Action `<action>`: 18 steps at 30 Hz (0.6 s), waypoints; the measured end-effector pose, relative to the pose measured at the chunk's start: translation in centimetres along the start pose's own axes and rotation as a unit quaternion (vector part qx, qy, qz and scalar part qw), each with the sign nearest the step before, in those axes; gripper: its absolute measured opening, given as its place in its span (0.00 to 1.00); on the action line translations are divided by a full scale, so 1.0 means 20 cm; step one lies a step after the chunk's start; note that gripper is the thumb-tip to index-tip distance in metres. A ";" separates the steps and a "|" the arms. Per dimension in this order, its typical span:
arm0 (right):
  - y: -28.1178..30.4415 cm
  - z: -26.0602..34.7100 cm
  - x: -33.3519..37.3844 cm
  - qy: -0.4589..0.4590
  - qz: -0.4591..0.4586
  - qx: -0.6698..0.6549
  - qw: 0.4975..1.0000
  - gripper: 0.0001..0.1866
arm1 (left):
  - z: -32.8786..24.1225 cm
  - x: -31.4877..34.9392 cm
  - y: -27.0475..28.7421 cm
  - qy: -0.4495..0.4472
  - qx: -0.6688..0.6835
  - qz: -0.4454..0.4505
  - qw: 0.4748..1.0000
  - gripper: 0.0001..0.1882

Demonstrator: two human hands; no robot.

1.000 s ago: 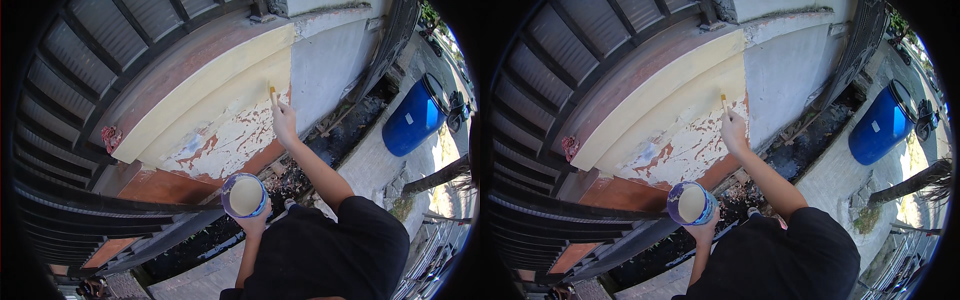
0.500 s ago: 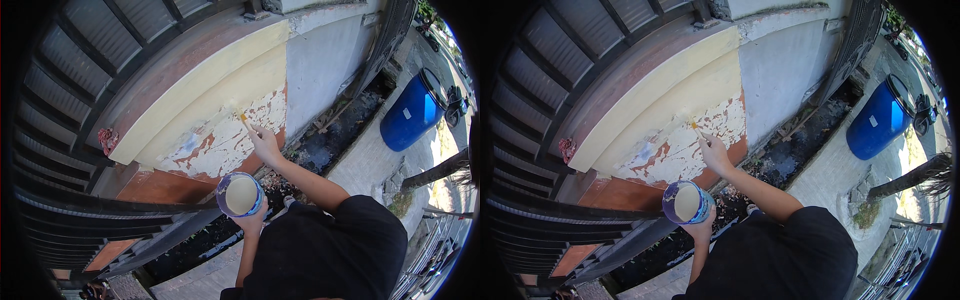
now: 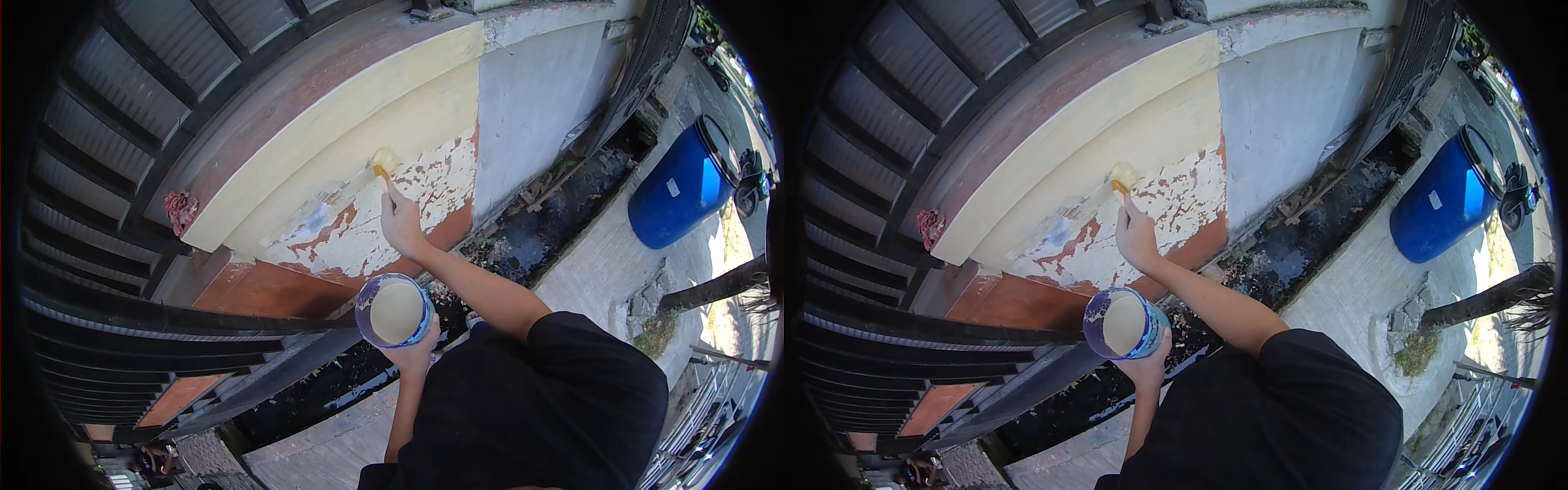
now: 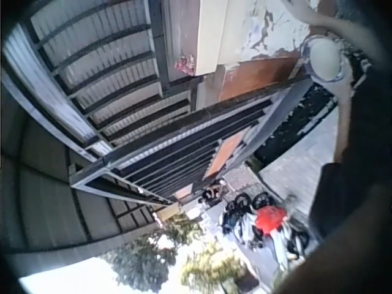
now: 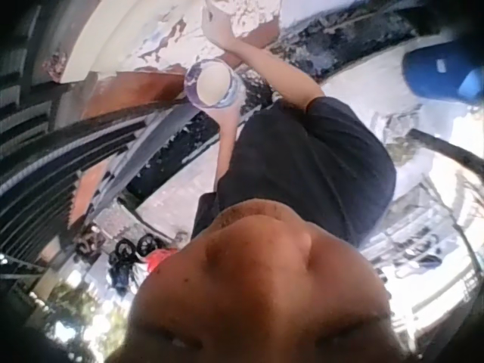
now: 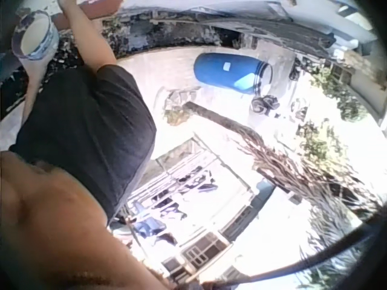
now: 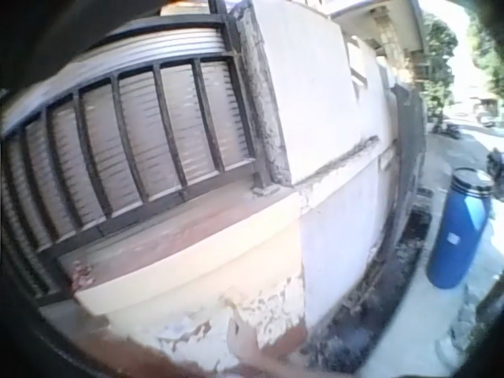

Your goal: Apply paint to a wall section using a paintbrush.

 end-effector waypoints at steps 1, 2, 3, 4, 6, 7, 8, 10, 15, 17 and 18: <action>-0.04 -0.02 0.11 -0.005 0.039 -0.024 0.999 0.21 | -0.02 0.00 -0.01 0.000 0.001 0.003 1.000 0.65; -0.08 -0.06 0.18 -0.009 0.078 -0.048 0.996 0.22 | -0.05 -0.01 -0.01 -0.004 -0.006 0.007 1.000 0.65; -0.05 -0.09 0.22 -0.008 0.075 -0.047 0.996 0.22 | -0.07 -0.02 -0.02 -0.009 -0.013 0.011 1.000 0.65; 0.01 -0.14 0.25 -0.015 0.070 -0.065 0.995 0.22 | -0.07 -0.03 -0.02 -0.009 -0.012 0.008 1.000 0.65; 0.17 -0.20 0.23 -0.045 0.031 -0.069 0.996 0.22 | -0.07 -0.02 -0.01 -0.018 0.012 0.011 1.000 0.65; 0.29 -0.23 0.16 -0.066 -0.006 -0.054 0.996 0.22 | -0.05 -0.01 0.00 -0.016 0.012 0.007 1.000 0.65; 0.42 -0.24 0.05 -0.049 -0.048 -0.027 0.997 0.22 | -0.05 -0.01 0.01 -0.023 0.003 0.006 1.000 0.65; 0.68 -0.28 -0.18 -0.012 -0.142 0.026 0.989 0.22 | -0.06 0.01 0.01 -0.033 -0.005 0.008 0.999 0.65; 0.90 -0.40 -0.53 0.021 -0.233 0.053 0.971 0.20 | -0.11 0.01 0.03 -0.034 -0.021 -0.002 0.999 0.65; 0.83 -0.42 -0.53 0.002 -0.214 0.040 0.976 0.20 | -0.11 0.01 0.03 -0.030 -0.027 0.003 0.999 0.66; 0.74 -0.46 -0.51 -0.020 -0.189 0.028 0.981 0.19 | -0.11 0.00 0.03 -0.028 -0.031 0.009 0.999 0.66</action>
Point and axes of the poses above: each hand's wrist, its own x-axis away from the middle knuckle, its own y-axis out of the back of the hand, z = x × y, the point moved 10 cm from there along -x, towards the middle knuckle, and after that the axes turned 13 degrees about -x, right-handed, at the moved point
